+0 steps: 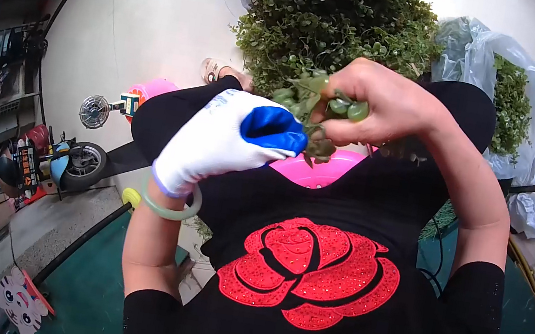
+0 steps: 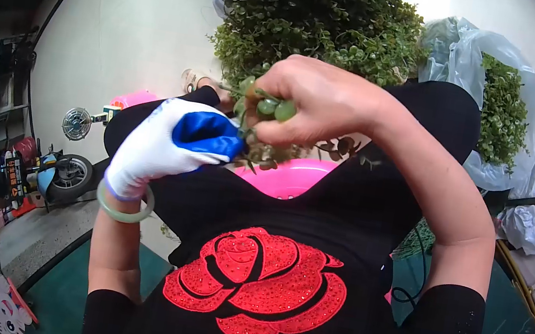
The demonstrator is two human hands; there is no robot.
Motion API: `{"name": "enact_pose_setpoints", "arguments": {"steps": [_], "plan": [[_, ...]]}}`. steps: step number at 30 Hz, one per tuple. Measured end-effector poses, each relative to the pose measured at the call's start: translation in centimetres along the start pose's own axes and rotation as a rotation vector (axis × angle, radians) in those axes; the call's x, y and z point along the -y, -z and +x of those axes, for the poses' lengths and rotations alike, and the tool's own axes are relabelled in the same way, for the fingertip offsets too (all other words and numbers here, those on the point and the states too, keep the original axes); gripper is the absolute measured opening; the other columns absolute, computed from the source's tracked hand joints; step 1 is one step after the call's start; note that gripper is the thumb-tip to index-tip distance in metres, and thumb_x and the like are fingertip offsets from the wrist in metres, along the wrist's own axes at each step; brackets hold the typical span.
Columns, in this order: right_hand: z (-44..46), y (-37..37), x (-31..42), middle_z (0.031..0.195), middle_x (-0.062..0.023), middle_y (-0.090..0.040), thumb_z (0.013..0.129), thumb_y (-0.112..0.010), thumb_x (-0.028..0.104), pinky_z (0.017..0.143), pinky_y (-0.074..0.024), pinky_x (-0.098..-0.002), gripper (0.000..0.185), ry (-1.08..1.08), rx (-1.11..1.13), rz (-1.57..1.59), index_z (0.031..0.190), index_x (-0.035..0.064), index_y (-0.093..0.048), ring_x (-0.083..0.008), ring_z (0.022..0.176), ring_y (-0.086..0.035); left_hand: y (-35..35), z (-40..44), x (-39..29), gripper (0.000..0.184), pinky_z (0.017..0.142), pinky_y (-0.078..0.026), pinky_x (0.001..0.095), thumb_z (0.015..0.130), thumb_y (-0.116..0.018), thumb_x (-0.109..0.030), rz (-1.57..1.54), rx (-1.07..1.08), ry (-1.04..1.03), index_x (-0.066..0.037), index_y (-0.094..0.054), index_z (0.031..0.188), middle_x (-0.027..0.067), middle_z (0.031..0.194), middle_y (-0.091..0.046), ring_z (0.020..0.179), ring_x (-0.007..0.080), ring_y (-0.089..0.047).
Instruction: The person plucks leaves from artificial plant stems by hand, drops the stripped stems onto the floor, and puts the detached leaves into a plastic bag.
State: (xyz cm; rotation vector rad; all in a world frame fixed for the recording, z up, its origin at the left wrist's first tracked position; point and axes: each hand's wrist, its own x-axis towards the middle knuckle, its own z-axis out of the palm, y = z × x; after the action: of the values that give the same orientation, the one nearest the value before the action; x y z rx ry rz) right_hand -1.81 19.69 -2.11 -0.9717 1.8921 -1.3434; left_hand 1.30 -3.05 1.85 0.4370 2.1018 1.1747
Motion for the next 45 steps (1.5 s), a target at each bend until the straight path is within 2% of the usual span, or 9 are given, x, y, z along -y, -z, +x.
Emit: {"name": "enact_pose_setpoints", "arguments": {"steps": [7, 10, 17, 25, 26, 29, 38, 43, 45], "plan": [[-0.1, -1.1, 0.4, 0.068, 0.0005, -0.058, 0.086, -0.06, 0.022, 0.054, -0.0443, -0.0247, 0.018, -0.242, 0.09, 0.599, 0.085, 0.004, -0.058, -0.0081, 0.062, -0.056, 0.4, -0.7, -0.6, 0.017, 0.057, -0.043, 0.026, 0.076, -0.07, -0.01, -0.43, -0.034, 0.1, 0.003, -0.06, 0.08, 0.0032, 0.064, -0.058, 0.062, 0.0037, -0.051], [-0.7, -0.5, -1.1, 0.072, -0.0064, -0.06, 0.083, -0.066, 0.017, 0.054, -0.0433, -0.0322, 0.017, 0.158, 0.138, -0.036, 0.09, 0.0038, -0.058, -0.0174, 0.063, -0.06, -1.0, -1.5, -0.3, 0.015, 0.058, -0.044, 0.0278, 0.076, -0.067, -0.01, 0.103, -0.037, -0.087, 0.002, -0.06, 0.081, 0.0084, 0.064, -0.059, 0.059, 0.0083, -0.054], [0.2, 0.2, -3.3, 0.076, -0.0074, -0.062, 0.085, -0.066, 0.023, 0.064, -0.0453, -0.0309, 0.023, 0.125, -0.067, 0.134, 0.089, 0.0006, -0.06, -0.0158, 0.07, -0.057, -2.4, -0.8, -0.1, 0.017, 0.055, -0.042, 0.0322, 0.075, -0.067, -0.014, 0.115, -0.282, 0.037, 0.0, -0.059, 0.08, 0.0148, 0.064, -0.056, 0.053, 0.0284, -0.047], [-2.3, 1.8, -3.3, 0.078, -0.0018, -0.06, 0.08, -0.069, 0.029, 0.061, -0.0454, -0.0191, 0.031, -0.222, -0.366, 0.319, 0.099, 0.0055, -0.063, -0.0041, 0.069, -0.056, -0.8, -4.3, 0.7, 0.013, 0.068, -0.045, 0.021, 0.077, -0.065, 0.0, -0.287, -0.51, 0.237, 0.007, -0.055, 0.079, 0.0019, 0.072, -0.059, 0.074, 0.0048, -0.054], [-0.3, 0.6, -3.3, 0.079, -0.0066, -0.063, 0.075, -0.073, 0.031, 0.062, -0.0476, -0.0241, 0.042, 0.105, -0.238, -0.011, 0.104, 0.0028, -0.062, -0.0086, 0.072, -0.059, -1.3, -3.1, 0.7, 0.015, 0.062, -0.043, 0.0219, 0.078, -0.067, -0.004, -0.237, -0.515, 0.148, 0.006, -0.054, 0.077, 0.0018, 0.067, -0.056, 0.069, 0.0038, -0.049], [1.4, -3.1, -0.4, 0.075, -0.0092, -0.065, 0.067, -0.075, 0.029, 0.058, -0.0493, -0.0373, 0.033, -0.154, -0.056, -0.046, 0.087, 0.0039, -0.064, -0.0264, 0.066, -0.063, -2.3, -0.6, 0.1, 0.024, 0.047, -0.033, 0.027, 0.079, -0.07, -0.012, -0.173, -0.513, 0.062, 0.003, -0.053, 0.069, 0.0087, 0.054, -0.046, 0.053, 0.0061, -0.036], [-3.5, 0.4, 1.2, 0.068, -0.0131, -0.061, 0.063, -0.064, 0.011, 0.058, -0.0484, -0.0386, 0.026, 0.046, 0.157, -0.358, 0.087, 0.0036, -0.063, -0.0317, 0.064, -0.061, 1.6, -4.1, 2.3, 0.042, 0.067, -0.046, 0.0322, 0.062, -0.081, -0.02, 0.114, 0.191, -0.046, 0.0, -0.062, 0.092, 0.0131, 0.073, -0.061, 0.067, 0.0247, -0.059], [-10.9, 4.5, -0.5, 0.098, -0.0112, -0.066, 0.08, -0.059, 0.014, 0.075, -0.0516, -0.0292, 0.024, -0.491, -0.511, 0.237, 0.099, -0.0008, -0.064, -0.0148, 0.087, -0.064, 2.7, -6.2, 2.9, 0.033, 0.069, -0.048, 0.0243, 0.082, -0.061, -0.019, -0.731, -0.556, 0.23, 0.003, -0.058, 0.107, 0.0062, 0.092, -0.064, 0.076, 0.0154, -0.06], [-7.5, 1.9, -0.6, 0.117, -0.0138, -0.059, 0.081, -0.058, 0.012, 0.079, -0.0502, -0.0277, 0.035, -0.16, -0.498, 0.334, 0.113, -0.0012, -0.057, -0.0143, 0.091, -0.062, 1.2, -3.5, 3.0, 0.029, 0.062, -0.046, 0.0208, 0.087, -0.058, -0.017, -0.793, -0.568, 0.115, 0.001, -0.057, 0.11, 0.0071, 0.093, -0.065, 0.069, 0.012, -0.059]]}}
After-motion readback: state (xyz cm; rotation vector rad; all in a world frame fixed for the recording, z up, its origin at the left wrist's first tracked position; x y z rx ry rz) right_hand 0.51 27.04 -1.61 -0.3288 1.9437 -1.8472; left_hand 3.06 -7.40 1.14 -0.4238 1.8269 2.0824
